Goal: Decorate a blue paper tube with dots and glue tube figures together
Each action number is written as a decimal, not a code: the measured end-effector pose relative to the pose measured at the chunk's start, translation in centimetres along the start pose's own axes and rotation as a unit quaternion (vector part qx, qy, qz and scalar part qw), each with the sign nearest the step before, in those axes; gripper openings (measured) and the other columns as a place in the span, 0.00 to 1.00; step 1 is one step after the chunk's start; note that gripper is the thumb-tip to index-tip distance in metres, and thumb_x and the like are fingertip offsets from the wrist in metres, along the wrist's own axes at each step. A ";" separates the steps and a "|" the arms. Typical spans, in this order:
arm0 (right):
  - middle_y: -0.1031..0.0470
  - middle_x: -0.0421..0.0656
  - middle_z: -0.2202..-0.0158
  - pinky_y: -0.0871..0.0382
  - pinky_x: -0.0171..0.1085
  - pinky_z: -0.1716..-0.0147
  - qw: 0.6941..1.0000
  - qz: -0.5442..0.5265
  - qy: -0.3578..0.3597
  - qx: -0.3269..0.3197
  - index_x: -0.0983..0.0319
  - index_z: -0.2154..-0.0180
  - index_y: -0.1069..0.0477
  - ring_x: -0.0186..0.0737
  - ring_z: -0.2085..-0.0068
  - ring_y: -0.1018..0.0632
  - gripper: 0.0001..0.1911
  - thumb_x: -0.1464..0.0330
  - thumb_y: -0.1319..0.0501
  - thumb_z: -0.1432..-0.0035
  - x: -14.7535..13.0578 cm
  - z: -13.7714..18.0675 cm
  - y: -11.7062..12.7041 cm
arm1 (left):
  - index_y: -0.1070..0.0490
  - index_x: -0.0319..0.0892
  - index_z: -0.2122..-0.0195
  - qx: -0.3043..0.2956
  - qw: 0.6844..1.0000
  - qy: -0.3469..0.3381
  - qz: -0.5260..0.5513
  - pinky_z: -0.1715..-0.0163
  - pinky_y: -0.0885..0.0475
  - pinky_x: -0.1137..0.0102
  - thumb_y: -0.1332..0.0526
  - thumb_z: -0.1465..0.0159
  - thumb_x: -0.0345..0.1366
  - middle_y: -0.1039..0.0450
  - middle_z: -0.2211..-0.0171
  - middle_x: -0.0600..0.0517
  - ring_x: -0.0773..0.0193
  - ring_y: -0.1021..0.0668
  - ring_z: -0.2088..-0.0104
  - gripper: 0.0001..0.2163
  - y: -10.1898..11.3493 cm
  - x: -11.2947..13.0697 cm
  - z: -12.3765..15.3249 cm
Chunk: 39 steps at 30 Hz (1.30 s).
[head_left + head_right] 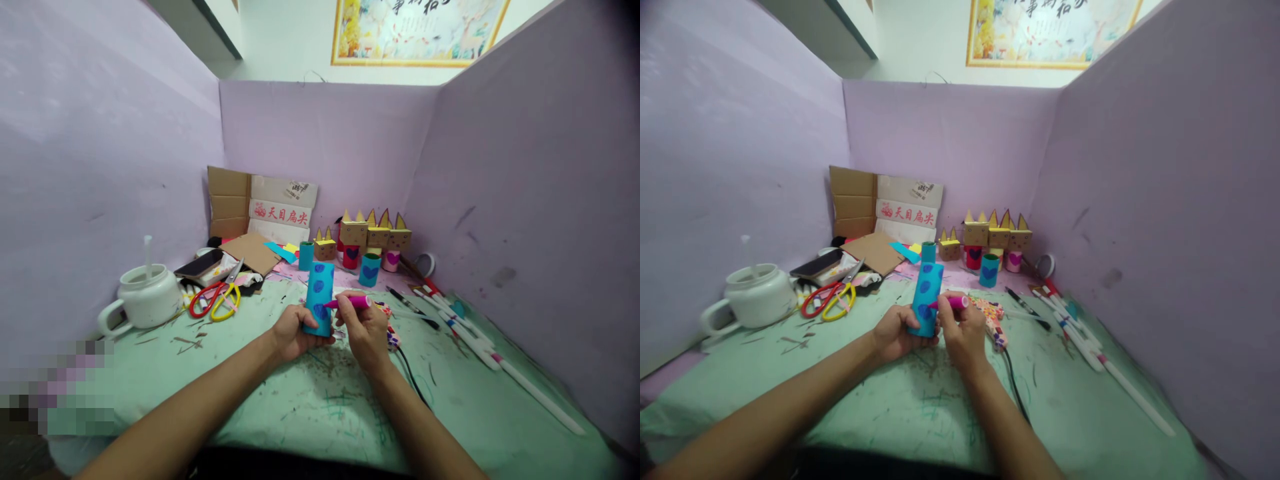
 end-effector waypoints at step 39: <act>0.28 0.37 0.80 0.33 0.34 0.78 1.000 0.021 -0.010 0.012 0.61 0.71 0.27 0.35 0.79 0.27 0.13 0.60 0.41 0.39 -0.1 0.1 0.2 | 0.27 0.35 0.70 0.020 1.000 -0.009 -0.004 0.68 0.29 0.64 0.43 0.61 0.23 0.26 0.75 0.48 0.61 0.25 0.74 0.15 -0.2 0.0 0.2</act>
Point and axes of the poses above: each hand's wrist, its own z-axis away from the middle knuckle, its own y-axis out of the back of the hand, x = y × z, the point moved 4 cm from there along -z, towards the middle knuckle
